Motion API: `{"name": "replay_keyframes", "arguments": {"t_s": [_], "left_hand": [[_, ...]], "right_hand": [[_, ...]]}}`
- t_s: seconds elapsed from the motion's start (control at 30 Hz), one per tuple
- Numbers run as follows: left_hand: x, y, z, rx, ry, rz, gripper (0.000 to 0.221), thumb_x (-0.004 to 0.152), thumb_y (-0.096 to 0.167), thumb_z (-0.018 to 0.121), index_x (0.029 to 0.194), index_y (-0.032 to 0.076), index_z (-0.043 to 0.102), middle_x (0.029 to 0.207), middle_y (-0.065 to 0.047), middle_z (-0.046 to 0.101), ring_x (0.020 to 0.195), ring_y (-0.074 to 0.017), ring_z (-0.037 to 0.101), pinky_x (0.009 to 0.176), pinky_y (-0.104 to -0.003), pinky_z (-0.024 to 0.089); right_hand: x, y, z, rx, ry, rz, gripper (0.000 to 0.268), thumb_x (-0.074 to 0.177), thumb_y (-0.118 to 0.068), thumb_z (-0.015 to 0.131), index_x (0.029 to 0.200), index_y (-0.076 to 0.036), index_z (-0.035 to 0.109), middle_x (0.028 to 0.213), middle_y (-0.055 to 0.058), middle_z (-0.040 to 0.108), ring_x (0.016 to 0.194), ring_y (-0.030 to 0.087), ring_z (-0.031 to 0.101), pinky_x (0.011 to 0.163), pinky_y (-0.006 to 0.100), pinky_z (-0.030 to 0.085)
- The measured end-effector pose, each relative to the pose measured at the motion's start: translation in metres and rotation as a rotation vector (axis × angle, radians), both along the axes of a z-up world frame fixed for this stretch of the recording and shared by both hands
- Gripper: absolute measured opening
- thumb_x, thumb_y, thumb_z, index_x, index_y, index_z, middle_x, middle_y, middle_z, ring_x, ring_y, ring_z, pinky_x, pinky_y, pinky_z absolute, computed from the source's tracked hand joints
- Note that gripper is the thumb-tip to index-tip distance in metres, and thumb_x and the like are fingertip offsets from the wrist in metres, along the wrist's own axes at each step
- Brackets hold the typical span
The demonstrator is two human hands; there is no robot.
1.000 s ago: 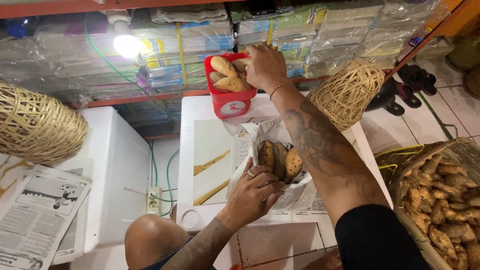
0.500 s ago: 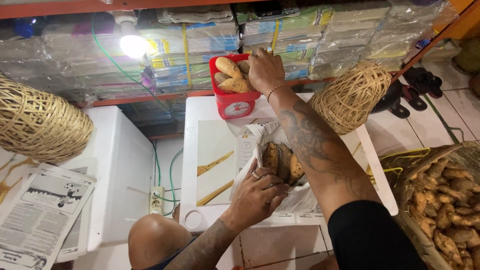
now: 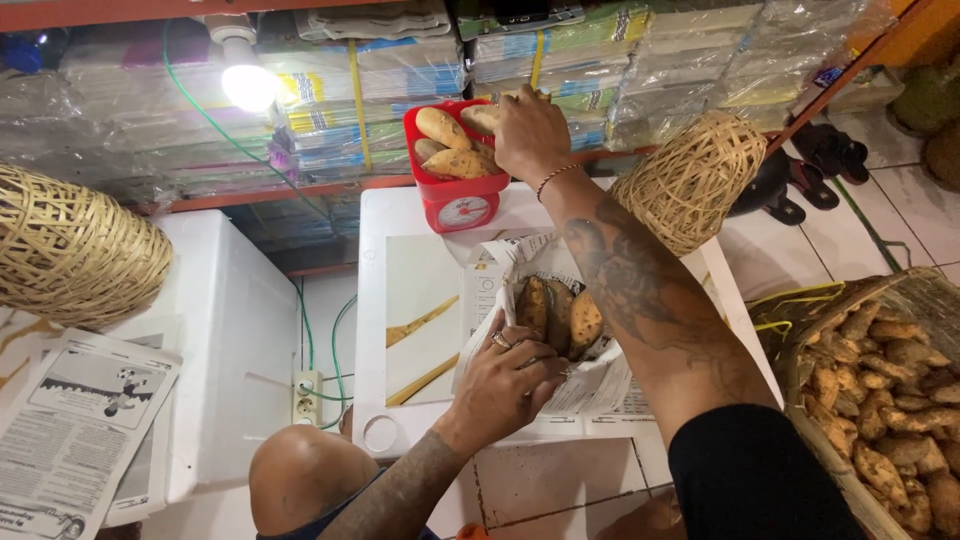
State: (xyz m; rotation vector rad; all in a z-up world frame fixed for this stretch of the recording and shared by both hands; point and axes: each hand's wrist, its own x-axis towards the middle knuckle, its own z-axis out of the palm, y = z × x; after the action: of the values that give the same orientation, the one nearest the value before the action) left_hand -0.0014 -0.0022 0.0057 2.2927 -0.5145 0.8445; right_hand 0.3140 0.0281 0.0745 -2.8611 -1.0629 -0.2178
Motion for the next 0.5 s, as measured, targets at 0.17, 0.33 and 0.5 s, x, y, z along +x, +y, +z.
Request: {"name": "replay_keyframes", "arguments": {"t_s": [0.17, 0.33, 0.5], "left_hand": [[-0.001, 0.001, 0.001, -0.007, 0.003, -0.017, 0.008, 0.091, 0.014, 0.076, 0.099, 0.012, 0.076, 0.102, -0.004, 0.071, 0.109, -0.028, 0.064, 0.115, -0.066, 0.036], [0.002, 0.0, -0.002, 0.016, -0.049, -0.004, 0.009, 0.092, 0.014, 0.077, 0.101, 0.013, 0.075, 0.102, -0.005, 0.07, 0.107, -0.0285, 0.064, 0.113, -0.065, 0.039], [0.0, 0.0, -0.003, 0.042, -0.015, 0.003, 0.013, 0.093, 0.015, 0.075, 0.106, 0.015, 0.076, 0.103, -0.004, 0.069, 0.103, -0.0262, 0.067, 0.116, -0.067, 0.037]], "right_hand": [[-0.016, -0.023, 0.019, 0.072, 0.032, -0.002, 0.038, 0.095, -0.008, 0.062, 0.132, 0.003, 0.058, 0.131, 0.022, 0.057, 0.111, 0.035, 0.061, 0.091, 0.045, 0.057], [-0.033, -0.059, 0.031, 0.129, -0.004, 0.039, 0.048, 0.091, -0.014, 0.071, 0.132, 0.008, 0.059, 0.122, 0.024, 0.061, 0.111, 0.039, 0.061, 0.09, 0.05, 0.056], [-0.117, -0.097, 0.099, 0.024, 0.314, -0.112, 0.042, 0.105, -0.02, 0.056, 0.142, -0.001, 0.054, 0.133, 0.019, 0.054, 0.127, 0.036, 0.052, 0.106, 0.052, 0.049]]}}
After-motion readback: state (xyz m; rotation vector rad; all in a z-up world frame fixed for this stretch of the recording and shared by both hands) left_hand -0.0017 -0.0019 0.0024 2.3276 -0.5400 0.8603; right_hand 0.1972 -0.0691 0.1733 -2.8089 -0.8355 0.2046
